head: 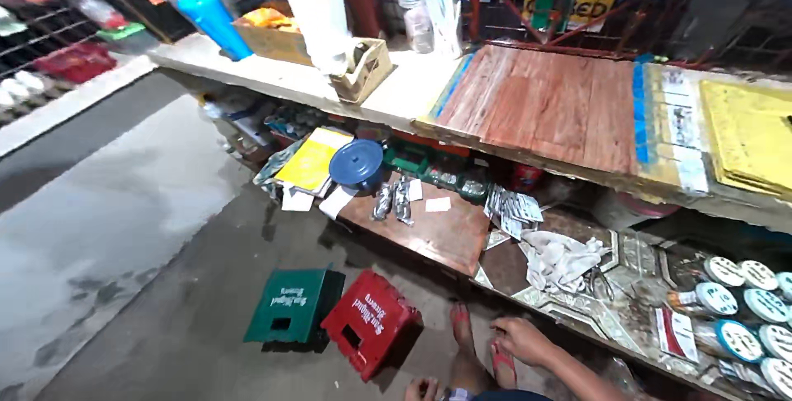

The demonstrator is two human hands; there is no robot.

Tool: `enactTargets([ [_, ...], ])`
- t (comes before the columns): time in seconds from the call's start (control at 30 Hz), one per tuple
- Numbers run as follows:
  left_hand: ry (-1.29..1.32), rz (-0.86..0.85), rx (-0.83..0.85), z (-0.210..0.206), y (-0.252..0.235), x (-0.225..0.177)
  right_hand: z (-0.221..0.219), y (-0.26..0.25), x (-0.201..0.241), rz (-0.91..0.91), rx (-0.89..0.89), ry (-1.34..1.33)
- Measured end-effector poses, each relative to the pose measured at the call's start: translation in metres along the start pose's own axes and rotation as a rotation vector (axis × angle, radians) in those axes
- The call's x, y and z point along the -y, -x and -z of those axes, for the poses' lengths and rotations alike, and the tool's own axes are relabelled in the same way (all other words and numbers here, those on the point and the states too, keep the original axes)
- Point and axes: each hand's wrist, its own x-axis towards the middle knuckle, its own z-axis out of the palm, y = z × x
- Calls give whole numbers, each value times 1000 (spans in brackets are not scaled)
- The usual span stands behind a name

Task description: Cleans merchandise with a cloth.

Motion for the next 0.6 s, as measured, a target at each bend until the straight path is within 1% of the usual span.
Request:
enactTargets([
  [0.13, -138, -313, 75, 17, -67, -82, 21, 1, -2, -56, -155, -40],
  [0.2, -158, -455, 117, 24, -104, -124, 31, 2, -7, -95, -261, -81],
  [0.23, -148, -495, 143, 27, -120, -146, 37, 3, -9, -122, -313, -95],
  [0.33, -148, -599, 190, 36, -159, -203, 58, 8, -6, -205, -412, -117],
  [0.43, -134, -643, 245, 41, -186, -249, 74, 15, 1, -249, -515, -156],
  [0.5, -116, -671, 254, 37, -196, -267, 78, 22, 2, -271, -573, -200],
  [0.6, -66, -700, 218, 23, -200, -283, 79, 24, -11, -301, -672, -192],
])
